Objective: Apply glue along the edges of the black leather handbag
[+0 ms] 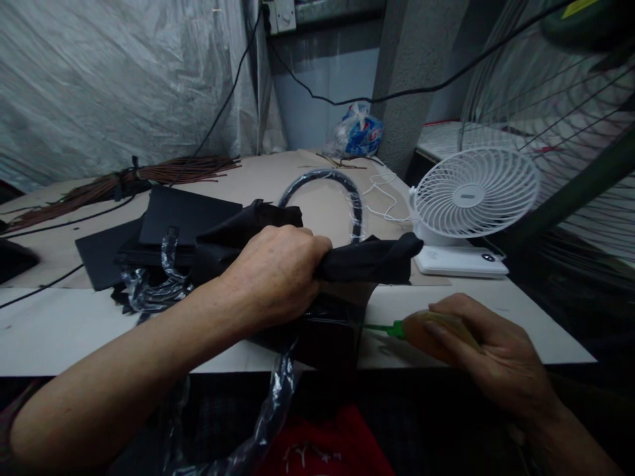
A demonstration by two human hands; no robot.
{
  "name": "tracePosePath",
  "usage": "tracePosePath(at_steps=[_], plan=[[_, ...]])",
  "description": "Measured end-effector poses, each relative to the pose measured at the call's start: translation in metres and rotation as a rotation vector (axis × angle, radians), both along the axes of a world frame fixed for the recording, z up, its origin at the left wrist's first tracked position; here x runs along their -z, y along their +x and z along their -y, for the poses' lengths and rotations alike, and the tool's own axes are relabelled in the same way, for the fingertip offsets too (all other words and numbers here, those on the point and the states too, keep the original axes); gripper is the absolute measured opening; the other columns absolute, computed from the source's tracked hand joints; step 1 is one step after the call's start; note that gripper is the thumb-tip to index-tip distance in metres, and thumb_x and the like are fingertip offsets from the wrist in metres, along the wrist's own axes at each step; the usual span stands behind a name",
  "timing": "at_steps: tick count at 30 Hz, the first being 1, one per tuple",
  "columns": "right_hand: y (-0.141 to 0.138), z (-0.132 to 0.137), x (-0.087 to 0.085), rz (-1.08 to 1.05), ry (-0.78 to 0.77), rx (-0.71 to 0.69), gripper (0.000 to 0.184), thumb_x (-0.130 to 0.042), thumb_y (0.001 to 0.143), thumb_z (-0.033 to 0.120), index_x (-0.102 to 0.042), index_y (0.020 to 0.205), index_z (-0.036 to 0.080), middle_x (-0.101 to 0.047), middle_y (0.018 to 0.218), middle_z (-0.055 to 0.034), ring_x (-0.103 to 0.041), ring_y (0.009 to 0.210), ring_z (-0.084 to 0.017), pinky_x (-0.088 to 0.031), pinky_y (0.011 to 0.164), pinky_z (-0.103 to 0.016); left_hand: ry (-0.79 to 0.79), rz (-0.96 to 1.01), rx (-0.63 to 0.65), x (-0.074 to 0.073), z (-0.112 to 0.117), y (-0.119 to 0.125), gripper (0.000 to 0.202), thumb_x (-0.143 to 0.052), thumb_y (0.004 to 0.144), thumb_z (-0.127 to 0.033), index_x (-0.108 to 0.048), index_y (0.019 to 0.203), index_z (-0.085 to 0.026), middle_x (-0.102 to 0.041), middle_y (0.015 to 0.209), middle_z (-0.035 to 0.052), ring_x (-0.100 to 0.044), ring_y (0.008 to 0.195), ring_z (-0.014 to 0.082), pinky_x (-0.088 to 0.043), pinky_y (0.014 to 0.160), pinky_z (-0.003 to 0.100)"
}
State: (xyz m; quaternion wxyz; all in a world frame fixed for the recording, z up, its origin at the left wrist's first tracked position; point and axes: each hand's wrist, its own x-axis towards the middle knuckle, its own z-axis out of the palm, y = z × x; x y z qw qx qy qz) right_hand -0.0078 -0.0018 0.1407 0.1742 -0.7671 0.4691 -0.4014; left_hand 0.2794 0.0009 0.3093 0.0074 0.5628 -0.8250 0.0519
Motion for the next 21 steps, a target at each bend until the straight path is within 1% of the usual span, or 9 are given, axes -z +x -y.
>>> tracePosePath(at_steps=[3,6,8,10,12,15,17,21], plan=[[0.000,0.001,-0.001,0.018,-0.026,0.037,0.017,-0.064,0.093,0.047,-0.067,0.094,0.030,-0.067,0.087,0.0039,-0.063,0.077,-0.015,-0.049,0.068,-0.030,0.002,0.003,-0.015,0.000,0.000,0.000,0.015,-0.055,0.079,-0.019,-0.069,0.084,-0.022,-0.073,0.084,0.0039,-0.069,0.078,0.0239,-0.038,0.062,0.034],[-0.001,0.001,-0.002,0.040,0.041,-0.005,0.020,-0.064,0.093,0.049,-0.068,0.091,0.029,-0.067,0.085,0.0040,-0.063,0.076,-0.014,-0.050,0.067,-0.030,0.002,0.004,-0.014,-0.001,0.000,0.000,0.013,-0.056,0.079,-0.019,-0.068,0.083,-0.022,-0.073,0.084,0.0036,-0.069,0.077,0.0232,-0.037,0.062,0.033],[-0.001,0.000,-0.003,0.055,0.068,-0.021,0.020,-0.063,0.093,0.049,-0.067,0.093,0.029,-0.068,0.087,0.0042,-0.065,0.077,-0.014,-0.051,0.067,-0.029,0.005,-0.003,-0.004,-0.001,0.000,0.000,0.013,-0.056,0.079,-0.020,-0.068,0.084,-0.022,-0.073,0.084,0.0035,-0.068,0.077,0.0233,-0.037,0.061,0.033],[-0.001,-0.004,-0.003,0.051,0.019,-0.008,0.017,-0.064,0.093,0.046,-0.066,0.097,0.029,-0.069,0.091,0.0036,-0.066,0.080,-0.014,-0.052,0.069,-0.028,0.010,-0.010,-0.004,-0.001,0.000,0.000,0.012,-0.056,0.081,-0.021,-0.068,0.084,-0.023,-0.072,0.084,0.0036,-0.068,0.076,0.0234,-0.037,0.061,0.033],[0.000,-0.008,-0.005,0.012,-0.060,-0.003,0.015,-0.064,0.093,0.042,-0.065,0.099,0.029,-0.069,0.090,0.0025,-0.066,0.079,-0.015,-0.053,0.067,-0.028,0.013,-0.011,-0.006,-0.001,0.000,0.001,0.012,-0.057,0.081,-0.022,-0.068,0.084,-0.023,-0.073,0.084,0.0038,-0.068,0.077,0.0238,-0.037,0.061,0.034],[0.003,-0.013,-0.009,-0.076,-0.094,-0.076,0.012,-0.061,0.094,0.039,-0.065,0.094,0.028,-0.066,0.081,0.0021,-0.064,0.069,-0.014,-0.051,0.058,-0.027,0.011,-0.011,-0.008,-0.001,-0.001,0.000,0.014,-0.056,0.081,-0.022,-0.069,0.085,-0.023,-0.073,0.085,0.0037,-0.068,0.078,0.0244,-0.037,0.061,0.034],[0.004,-0.016,-0.010,-0.100,-0.098,-0.115,0.010,-0.060,0.095,0.037,-0.064,0.094,0.028,-0.066,0.080,0.0024,-0.064,0.068,-0.014,-0.050,0.056,-0.026,0.015,-0.012,-0.012,-0.002,-0.002,0.000,0.014,-0.056,0.082,-0.023,-0.070,0.085,-0.023,-0.073,0.084,0.0038,-0.068,0.077,0.0239,-0.038,0.061,0.034],[0.003,-0.015,-0.009,-0.079,-0.145,-0.043,0.012,-0.061,0.095,0.038,-0.063,0.100,0.029,-0.067,0.087,0.0013,-0.065,0.073,-0.015,-0.053,0.062,-0.028,0.019,0.010,-0.024,-0.002,-0.004,-0.001,0.014,-0.057,0.083,-0.023,-0.070,0.086,-0.022,-0.073,0.084,0.0044,-0.067,0.076,0.0222,-0.038,0.060,0.033]])
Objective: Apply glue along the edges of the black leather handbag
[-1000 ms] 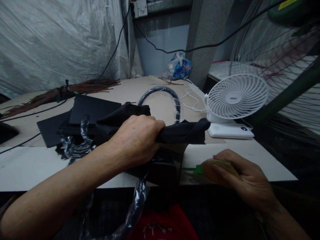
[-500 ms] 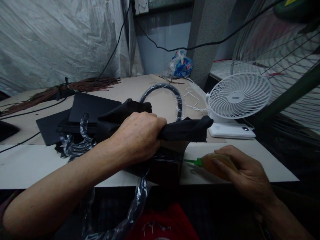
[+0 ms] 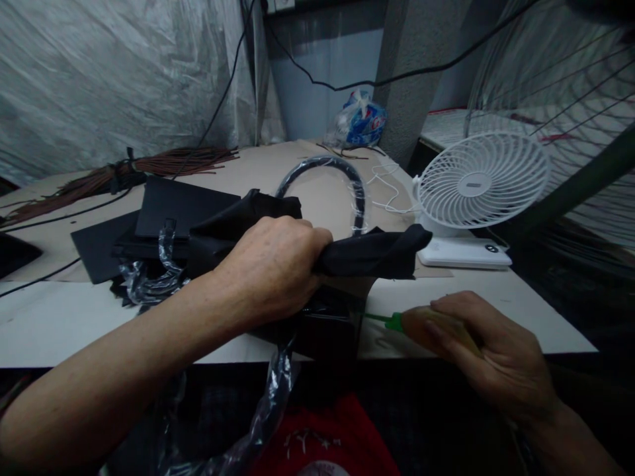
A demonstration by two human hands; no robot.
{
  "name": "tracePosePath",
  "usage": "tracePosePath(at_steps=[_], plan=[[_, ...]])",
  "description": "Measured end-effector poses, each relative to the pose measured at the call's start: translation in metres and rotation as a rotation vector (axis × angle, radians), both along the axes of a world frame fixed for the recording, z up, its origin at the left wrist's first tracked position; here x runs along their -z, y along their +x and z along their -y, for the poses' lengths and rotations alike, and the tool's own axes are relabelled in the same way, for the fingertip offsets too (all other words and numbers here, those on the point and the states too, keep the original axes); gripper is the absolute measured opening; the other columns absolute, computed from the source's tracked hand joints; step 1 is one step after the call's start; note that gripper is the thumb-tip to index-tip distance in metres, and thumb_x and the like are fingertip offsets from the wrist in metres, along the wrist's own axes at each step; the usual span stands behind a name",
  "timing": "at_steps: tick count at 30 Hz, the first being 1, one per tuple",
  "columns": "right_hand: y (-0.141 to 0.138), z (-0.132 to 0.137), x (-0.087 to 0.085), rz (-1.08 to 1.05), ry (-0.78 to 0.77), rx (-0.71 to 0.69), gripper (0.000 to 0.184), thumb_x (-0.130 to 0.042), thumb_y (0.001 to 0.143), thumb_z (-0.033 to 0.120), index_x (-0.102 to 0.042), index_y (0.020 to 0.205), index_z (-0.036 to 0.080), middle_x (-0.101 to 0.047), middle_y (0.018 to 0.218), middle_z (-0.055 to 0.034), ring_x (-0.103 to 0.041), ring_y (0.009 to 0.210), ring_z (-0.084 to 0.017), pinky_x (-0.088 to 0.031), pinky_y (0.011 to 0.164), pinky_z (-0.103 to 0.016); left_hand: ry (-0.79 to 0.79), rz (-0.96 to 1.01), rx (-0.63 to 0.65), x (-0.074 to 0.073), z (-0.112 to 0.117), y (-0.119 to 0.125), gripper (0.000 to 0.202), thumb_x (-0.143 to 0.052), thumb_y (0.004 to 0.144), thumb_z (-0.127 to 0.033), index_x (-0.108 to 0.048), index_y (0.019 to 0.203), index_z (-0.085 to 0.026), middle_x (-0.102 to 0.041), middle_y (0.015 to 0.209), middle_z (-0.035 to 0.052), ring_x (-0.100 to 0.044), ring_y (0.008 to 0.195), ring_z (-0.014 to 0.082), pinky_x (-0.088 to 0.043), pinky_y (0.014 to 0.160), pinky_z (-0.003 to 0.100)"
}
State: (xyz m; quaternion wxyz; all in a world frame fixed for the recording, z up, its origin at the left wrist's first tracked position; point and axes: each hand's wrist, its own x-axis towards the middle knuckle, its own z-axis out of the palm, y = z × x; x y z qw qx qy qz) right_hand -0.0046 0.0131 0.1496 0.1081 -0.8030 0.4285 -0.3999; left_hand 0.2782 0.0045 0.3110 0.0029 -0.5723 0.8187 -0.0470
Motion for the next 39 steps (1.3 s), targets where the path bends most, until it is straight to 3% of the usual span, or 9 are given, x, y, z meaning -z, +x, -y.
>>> tracePosePath(at_steps=[9,12,17,20,24,28,33,37,39], plan=[[-0.003,0.001,0.002,-0.001,0.030,-0.026,0.012,-0.062,0.095,0.040,-0.064,0.100,0.029,-0.067,0.086,0.0013,-0.065,0.073,-0.015,-0.053,0.062,-0.029,-0.008,-0.001,0.000,0.000,0.000,0.000,0.010,-0.058,0.081,-0.023,-0.068,0.083,-0.022,-0.071,0.082,0.0034,-0.066,0.074,0.0228,-0.039,0.061,0.033],[-0.004,-0.001,0.002,-0.030,0.070,-0.098,0.010,-0.059,0.097,0.039,-0.063,0.097,0.029,-0.066,0.084,0.0020,-0.064,0.072,-0.014,-0.052,0.060,-0.027,-0.006,-0.005,-0.001,0.000,0.000,0.000,0.010,-0.057,0.081,-0.022,-0.068,0.082,-0.023,-0.071,0.081,0.0032,-0.065,0.073,0.0224,-0.038,0.060,0.033],[-0.008,0.001,0.012,0.029,-0.014,0.009,0.013,-0.062,0.096,0.036,-0.062,0.107,0.030,-0.067,0.096,0.0002,-0.066,0.084,-0.015,-0.055,0.070,-0.028,-0.021,-0.016,0.007,0.000,0.001,0.000,0.010,-0.059,0.081,-0.022,-0.069,0.082,-0.022,-0.070,0.079,0.0031,-0.064,0.071,0.0210,-0.036,0.059,0.032],[-0.009,0.002,0.016,0.007,-0.017,-0.009,0.013,-0.063,0.095,0.032,-0.063,0.108,0.029,-0.067,0.097,-0.0001,-0.067,0.086,-0.016,-0.056,0.071,-0.028,-0.021,-0.021,0.009,0.000,0.001,0.000,0.010,-0.059,0.081,-0.020,-0.069,0.082,-0.022,-0.071,0.080,0.0030,-0.065,0.072,0.0207,-0.036,0.059,0.031],[-0.009,0.001,0.013,-0.039,0.001,-0.106,0.009,-0.062,0.095,0.029,-0.065,0.103,0.028,-0.068,0.091,0.0006,-0.067,0.080,-0.015,-0.056,0.065,-0.027,-0.013,-0.029,0.005,0.000,0.001,0.000,0.013,-0.058,0.081,-0.022,-0.070,0.084,-0.022,-0.071,0.081,0.0030,-0.064,0.071,0.0200,-0.036,0.059,0.031],[-0.008,0.002,0.011,0.002,-0.105,-0.055,0.015,-0.064,0.094,0.029,-0.065,0.109,0.026,-0.069,0.097,-0.0020,-0.068,0.083,-0.016,-0.057,0.067,-0.027,-0.009,-0.031,0.011,0.000,0.000,0.000,0.013,-0.057,0.081,-0.021,-0.070,0.083,-0.021,-0.070,0.079,0.0033,-0.063,0.070,0.0205,-0.035,0.059,0.031],[-0.008,0.001,0.009,-0.057,-0.007,-0.168,0.008,-0.060,0.097,0.027,-0.063,0.105,0.026,-0.066,0.092,0.0004,-0.066,0.081,-0.012,-0.055,0.066,-0.023,0.000,-0.055,0.021,0.000,-0.001,0.000,0.013,-0.055,0.082,-0.022,-0.068,0.079,-0.021,-0.068,0.076,0.0037,-0.062,0.068,0.0208,-0.034,0.059,0.031],[-0.008,-0.003,0.008,-0.027,-0.057,-0.094,0.011,-0.062,0.097,0.028,-0.063,0.108,0.025,-0.066,0.096,0.0005,-0.065,0.085,-0.010,-0.054,0.071,-0.020,-0.004,-0.052,0.018,-0.001,-0.001,0.000,0.015,-0.054,0.083,-0.024,-0.068,0.080,-0.021,-0.068,0.077,0.0035,-0.060,0.067,0.0195,-0.032,0.059,0.031],[-0.007,-0.004,0.008,-0.027,-0.020,-0.143,0.009,-0.060,0.098,0.029,-0.063,0.106,0.026,-0.065,0.093,0.0014,-0.065,0.083,-0.009,-0.054,0.070,-0.020,-0.002,-0.052,0.013,-0.001,-0.001,0.000,0.016,-0.054,0.084,-0.026,-0.069,0.081,-0.021,-0.068,0.078,0.0036,-0.061,0.068,0.0195,-0.032,0.059,0.031]])
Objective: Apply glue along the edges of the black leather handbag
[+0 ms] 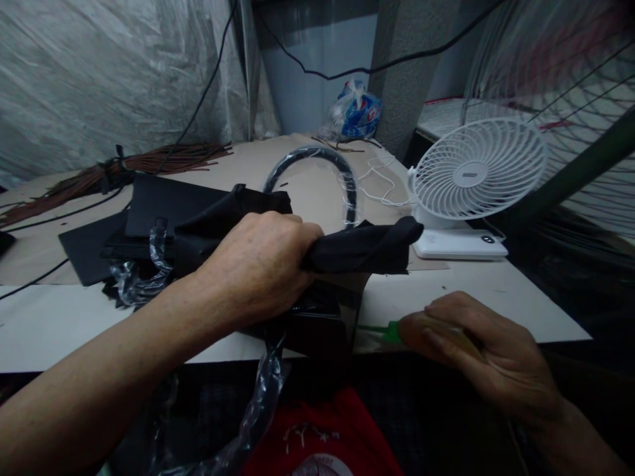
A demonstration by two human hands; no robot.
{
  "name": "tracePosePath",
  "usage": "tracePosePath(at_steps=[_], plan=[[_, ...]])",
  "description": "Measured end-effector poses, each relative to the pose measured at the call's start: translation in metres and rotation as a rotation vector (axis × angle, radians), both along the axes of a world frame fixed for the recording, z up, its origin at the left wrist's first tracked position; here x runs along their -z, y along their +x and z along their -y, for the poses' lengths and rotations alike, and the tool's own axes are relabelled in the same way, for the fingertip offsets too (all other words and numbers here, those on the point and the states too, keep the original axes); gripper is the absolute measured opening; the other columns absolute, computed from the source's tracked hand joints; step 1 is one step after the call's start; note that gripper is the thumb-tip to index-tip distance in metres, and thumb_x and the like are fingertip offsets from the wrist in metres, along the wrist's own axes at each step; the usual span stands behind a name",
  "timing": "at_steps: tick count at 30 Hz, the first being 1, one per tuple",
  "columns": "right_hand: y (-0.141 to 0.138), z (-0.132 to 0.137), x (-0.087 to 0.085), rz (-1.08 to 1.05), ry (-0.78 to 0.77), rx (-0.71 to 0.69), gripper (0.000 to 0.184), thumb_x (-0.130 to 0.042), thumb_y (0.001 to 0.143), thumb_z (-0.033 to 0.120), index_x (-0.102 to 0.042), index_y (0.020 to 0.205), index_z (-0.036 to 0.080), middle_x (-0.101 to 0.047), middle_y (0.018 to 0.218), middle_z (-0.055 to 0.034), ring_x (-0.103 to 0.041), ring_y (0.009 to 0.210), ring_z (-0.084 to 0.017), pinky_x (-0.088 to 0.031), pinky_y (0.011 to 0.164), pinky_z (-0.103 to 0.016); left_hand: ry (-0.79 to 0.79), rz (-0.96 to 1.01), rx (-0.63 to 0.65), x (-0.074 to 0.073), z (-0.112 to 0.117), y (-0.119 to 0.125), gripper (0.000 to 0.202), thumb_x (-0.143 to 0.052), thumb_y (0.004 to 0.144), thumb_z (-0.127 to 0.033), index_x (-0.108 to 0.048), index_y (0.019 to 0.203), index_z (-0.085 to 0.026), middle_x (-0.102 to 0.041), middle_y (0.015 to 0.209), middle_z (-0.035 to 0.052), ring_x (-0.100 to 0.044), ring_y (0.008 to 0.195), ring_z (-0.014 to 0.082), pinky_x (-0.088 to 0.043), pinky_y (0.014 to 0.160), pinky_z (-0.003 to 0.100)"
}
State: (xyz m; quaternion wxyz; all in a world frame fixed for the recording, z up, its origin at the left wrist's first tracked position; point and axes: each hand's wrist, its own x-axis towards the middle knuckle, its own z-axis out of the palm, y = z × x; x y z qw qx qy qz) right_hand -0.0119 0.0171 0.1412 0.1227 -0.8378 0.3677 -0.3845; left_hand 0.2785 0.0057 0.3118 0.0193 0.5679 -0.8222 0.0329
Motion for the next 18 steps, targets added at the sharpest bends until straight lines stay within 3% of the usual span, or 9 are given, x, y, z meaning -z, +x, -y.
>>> tracePosePath(at_steps=[2,6,10,14,18], plan=[[0.0011,-0.0007,0.0005,0.007,0.026,-0.050,0.007,-0.059,0.099,0.027,-0.062,0.105,0.026,-0.065,0.093,0.0016,-0.065,0.083,-0.009,-0.054,0.070,-0.019,0.008,-0.004,-0.006,-0.0003,0.0001,0.0004,0.018,-0.053,0.085,-0.028,-0.069,0.082,-0.022,-0.069,0.079,0.0038,-0.061,0.069,0.0194,-0.033,0.060,0.030],[0.0018,-0.0002,0.0025,0.031,-0.077,0.030,0.014,-0.062,0.097,0.023,-0.062,0.111,0.024,-0.065,0.098,-0.0011,-0.065,0.087,-0.010,-0.056,0.072,-0.020,0.012,-0.007,-0.004,-0.0007,-0.0001,0.0015,0.018,-0.052,0.084,-0.028,-0.070,0.082,-0.022,-0.068,0.078,0.0036,-0.060,0.068,0.0186,-0.032,0.059,0.030],[0.0019,-0.0008,0.0028,0.017,-0.022,-0.074,0.011,-0.059,0.098,0.023,-0.061,0.109,0.023,-0.065,0.095,-0.0006,-0.065,0.084,-0.009,-0.055,0.070,-0.018,0.017,-0.008,0.001,-0.0009,-0.0011,0.0016,0.017,-0.051,0.083,-0.026,-0.068,0.079,-0.022,-0.067,0.076,0.0033,-0.058,0.066,0.0181,-0.031,0.059,0.030],[0.0038,-0.0023,0.0011,0.034,-0.095,-0.010,0.016,-0.060,0.097,0.020,-0.061,0.113,0.022,-0.065,0.097,-0.0016,-0.065,0.086,-0.009,-0.055,0.072,-0.018,0.019,-0.012,-0.009,-0.0005,-0.0018,0.0017,0.017,-0.052,0.083,-0.027,-0.068,0.080,-0.022,-0.068,0.077,0.0033,-0.058,0.066,0.0188,-0.031,0.059,0.031],[0.0065,-0.0030,-0.0021,0.018,-0.063,-0.102,0.012,-0.058,0.098,0.020,-0.061,0.110,0.022,-0.064,0.094,-0.0006,-0.065,0.083,-0.008,-0.055,0.069,-0.017,0.017,-0.009,-0.001,-0.0009,-0.0023,0.0027,0.015,-0.052,0.082,-0.026,-0.066,0.077,-0.023,-0.067,0.075,0.0029,-0.058,0.066,0.0193,-0.030,0.059,0.031]])
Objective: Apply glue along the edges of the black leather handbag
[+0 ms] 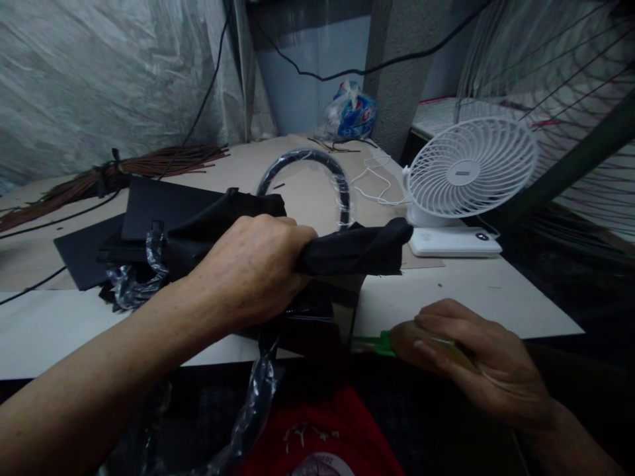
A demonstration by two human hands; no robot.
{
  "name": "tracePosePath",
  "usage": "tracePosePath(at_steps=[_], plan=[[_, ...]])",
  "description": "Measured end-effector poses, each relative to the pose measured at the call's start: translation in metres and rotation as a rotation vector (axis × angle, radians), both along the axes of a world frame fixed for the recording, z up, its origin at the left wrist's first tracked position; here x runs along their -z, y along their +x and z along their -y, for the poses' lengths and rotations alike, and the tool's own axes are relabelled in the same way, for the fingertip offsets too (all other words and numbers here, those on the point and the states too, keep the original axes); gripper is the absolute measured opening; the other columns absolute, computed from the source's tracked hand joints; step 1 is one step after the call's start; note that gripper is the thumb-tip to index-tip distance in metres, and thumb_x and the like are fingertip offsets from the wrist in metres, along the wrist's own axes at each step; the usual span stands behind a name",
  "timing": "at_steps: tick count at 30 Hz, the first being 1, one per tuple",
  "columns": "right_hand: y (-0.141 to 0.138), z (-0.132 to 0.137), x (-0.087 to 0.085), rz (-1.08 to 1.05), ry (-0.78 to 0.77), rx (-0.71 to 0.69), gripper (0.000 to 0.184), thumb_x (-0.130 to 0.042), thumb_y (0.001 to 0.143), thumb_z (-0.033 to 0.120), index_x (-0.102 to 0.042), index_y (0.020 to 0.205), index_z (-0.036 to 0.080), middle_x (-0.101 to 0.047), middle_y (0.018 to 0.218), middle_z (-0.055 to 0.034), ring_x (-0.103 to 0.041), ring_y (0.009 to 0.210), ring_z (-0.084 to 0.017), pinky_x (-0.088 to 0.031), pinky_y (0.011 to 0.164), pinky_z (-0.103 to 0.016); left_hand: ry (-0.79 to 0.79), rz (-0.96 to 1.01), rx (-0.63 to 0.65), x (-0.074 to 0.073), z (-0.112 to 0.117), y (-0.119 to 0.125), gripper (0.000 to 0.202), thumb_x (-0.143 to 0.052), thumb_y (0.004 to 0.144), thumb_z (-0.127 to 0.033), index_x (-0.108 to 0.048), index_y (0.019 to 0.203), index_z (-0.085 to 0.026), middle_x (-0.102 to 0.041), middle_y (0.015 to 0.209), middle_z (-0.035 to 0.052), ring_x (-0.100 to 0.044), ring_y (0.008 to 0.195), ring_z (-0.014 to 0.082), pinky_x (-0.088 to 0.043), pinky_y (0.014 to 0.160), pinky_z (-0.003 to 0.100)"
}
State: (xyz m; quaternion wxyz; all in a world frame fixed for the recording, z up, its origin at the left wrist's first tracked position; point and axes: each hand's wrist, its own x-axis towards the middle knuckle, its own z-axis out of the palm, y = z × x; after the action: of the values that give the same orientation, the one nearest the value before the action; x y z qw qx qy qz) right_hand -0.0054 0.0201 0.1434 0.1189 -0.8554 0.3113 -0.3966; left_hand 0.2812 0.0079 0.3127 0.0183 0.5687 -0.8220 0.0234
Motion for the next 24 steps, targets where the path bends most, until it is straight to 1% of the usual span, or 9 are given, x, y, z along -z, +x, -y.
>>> tracePosePath(at_steps=[4,8,12,13,17,18,21,22,24], plan=[[0.0004,-0.0001,-0.0012,-0.004,-0.050,0.090,0.014,-0.060,0.097,0.019,-0.061,0.111,0.021,-0.064,0.096,-0.0011,-0.065,0.084,-0.008,-0.054,0.071,-0.016,-0.001,-0.001,0.004,-0.0004,0.0002,-0.0001,0.016,-0.051,0.083,-0.026,-0.066,0.077,-0.022,-0.067,0.075,0.0030,-0.058,0.066,0.0194,-0.031,0.059,0.031],[0.0001,0.0016,0.0008,-0.018,-0.028,0.021,0.013,-0.058,0.098,0.019,-0.060,0.110,0.021,-0.064,0.095,-0.0016,-0.065,0.084,-0.008,-0.055,0.069,-0.016,0.007,-0.003,0.005,0.0000,0.0006,-0.0010,0.017,-0.051,0.084,-0.027,-0.066,0.077,-0.022,-0.067,0.076,0.0030,-0.058,0.065,0.0184,-0.031,0.059,0.031],[0.0009,0.0047,0.0019,-0.014,-0.145,0.153,0.016,-0.059,0.098,0.024,-0.061,0.113,0.019,-0.065,0.096,-0.0042,-0.066,0.082,-0.011,-0.056,0.066,-0.018,0.000,0.013,-0.005,0.0000,0.0005,-0.0013,0.017,-0.052,0.084,-0.026,-0.067,0.079,-0.022,-0.067,0.077,0.0030,-0.059,0.067,0.0182,-0.031,0.059,0.030],[0.0008,0.0046,0.0013,-0.021,-0.126,0.142,0.015,-0.059,0.098,0.025,-0.061,0.112,0.019,-0.065,0.095,-0.0036,-0.066,0.081,-0.011,-0.056,0.065,-0.018,0.000,0.013,-0.003,-0.0002,0.0004,-0.0013,0.017,-0.052,0.084,-0.026,-0.068,0.079,-0.022,-0.068,0.077,0.0031,-0.059,0.067,0.0183,-0.032,0.059,0.030],[-0.0007,0.0011,-0.0003,-0.031,0.038,-0.008,0.013,-0.058,0.098,0.022,-0.060,0.110,0.024,-0.064,0.093,-0.0001,-0.066,0.082,-0.010,-0.056,0.068,-0.018,0.012,0.005,0.003,-0.0012,0.0000,-0.0010,0.017,-0.051,0.083,-0.026,-0.068,0.080,-0.022,-0.069,0.078,0.0040,-0.060,0.067,0.0192,-0.033,0.059,0.031],[-0.0011,0.0003,0.0004,-0.023,0.036,0.003,0.014,-0.059,0.097,0.021,-0.060,0.111,0.024,-0.065,0.094,-0.0004,-0.066,0.083,-0.010,-0.057,0.068,-0.019,0.017,0.005,-0.002,-0.0013,0.0000,-0.0010,0.017,-0.051,0.083,-0.025,-0.067,0.080,-0.022,-0.069,0.078,0.0043,-0.060,0.067,0.0194,-0.033,0.059,0.031],[-0.0019,-0.0001,0.0039,0.019,-0.035,0.135,0.019,-0.062,0.096,0.022,-0.060,0.114,0.024,-0.065,0.097,-0.0024,-0.066,0.083,-0.013,-0.057,0.066,-0.023,0.017,-0.006,-0.001,-0.0013,-0.0003,-0.0010,0.016,-0.052,0.083,-0.025,-0.066,0.078,-0.021,-0.068,0.078,0.0044,-0.060,0.067,0.0198,-0.032,0.060,0.032],[-0.0021,-0.0001,0.0047,0.017,-0.030,0.151,0.018,-0.061,0.096,0.022,-0.060,0.114,0.024,-0.065,0.096,-0.0023,-0.066,0.083,-0.013,-0.057,0.066,-0.023,0.013,-0.013,0.005,-0.0012,-0.0005,-0.0011,0.016,-0.051,0.083,-0.025,-0.066,0.078,-0.021,-0.068,0.078,0.0043,-0.060,0.067,0.0199,-0.032,0.060,0.032],[-0.0023,-0.0009,0.0044,-0.009,0.039,0.096,0.013,-0.060,0.097,0.024,-0.061,0.110,0.025,-0.065,0.094,-0.0010,-0.066,0.082,-0.012,-0.057,0.066,-0.021,0.015,-0.021,0.016,-0.0012,-0.0010,-0.0010,0.016,-0.051,0.083,-0.025,-0.065,0.077,-0.021,-0.067,0.077,0.0042,-0.059,0.067,0.0195,-0.031,0.060,0.032]])
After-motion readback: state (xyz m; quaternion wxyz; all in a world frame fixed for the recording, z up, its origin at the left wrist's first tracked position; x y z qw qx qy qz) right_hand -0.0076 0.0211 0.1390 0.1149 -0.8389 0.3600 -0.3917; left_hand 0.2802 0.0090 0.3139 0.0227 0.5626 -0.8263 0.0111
